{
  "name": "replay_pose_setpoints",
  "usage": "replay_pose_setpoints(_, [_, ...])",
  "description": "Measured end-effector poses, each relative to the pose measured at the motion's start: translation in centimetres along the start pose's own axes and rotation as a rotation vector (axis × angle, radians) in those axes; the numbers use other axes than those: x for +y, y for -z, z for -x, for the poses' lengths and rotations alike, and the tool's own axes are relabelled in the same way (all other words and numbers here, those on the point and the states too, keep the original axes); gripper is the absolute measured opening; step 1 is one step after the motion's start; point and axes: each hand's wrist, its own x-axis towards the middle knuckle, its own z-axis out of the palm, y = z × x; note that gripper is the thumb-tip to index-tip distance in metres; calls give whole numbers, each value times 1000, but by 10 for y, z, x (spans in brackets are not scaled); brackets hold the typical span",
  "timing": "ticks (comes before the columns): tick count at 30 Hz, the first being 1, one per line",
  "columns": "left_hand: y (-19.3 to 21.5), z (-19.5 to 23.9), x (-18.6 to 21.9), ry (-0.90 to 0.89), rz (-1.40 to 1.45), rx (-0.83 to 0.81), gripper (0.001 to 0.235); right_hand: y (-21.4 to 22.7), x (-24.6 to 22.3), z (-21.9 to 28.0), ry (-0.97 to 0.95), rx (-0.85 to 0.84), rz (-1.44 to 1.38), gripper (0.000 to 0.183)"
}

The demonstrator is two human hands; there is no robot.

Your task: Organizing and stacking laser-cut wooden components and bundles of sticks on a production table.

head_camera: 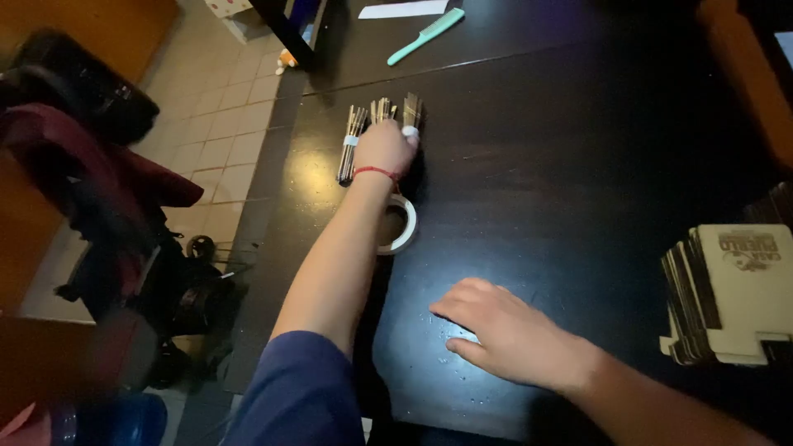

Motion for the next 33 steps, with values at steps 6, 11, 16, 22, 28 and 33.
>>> replay_pose_setpoints(6, [-23, -17, -21, -155, 54, 311, 62, -5, 2, 1, -2, 36, 11, 38])
replay_pose_setpoints(11, [17, 70, -21, -320, 115, 341, 39, -10, 6, 3, 55, 98, 35, 44])
replay_pose_setpoints(16, [26, 162, -60, -378, -58, 58, 46, -15, 5, 3, 75, 194, 55, 49])
replay_pose_setpoints(22, [-30, 160, -60, -794, -49, 103, 20, -17, -4, 5, 73, 137, 247, 46])
replay_pose_setpoints(28, [-53, 107, 52, -1026, 8, 132, 16, -17, -53, 34, 197, 210, 511, 37])
replay_pose_setpoints(33, [-88, 44, 108, -925, -32, 287, 34, -3, -72, 110, 265, 287, 191, 32])
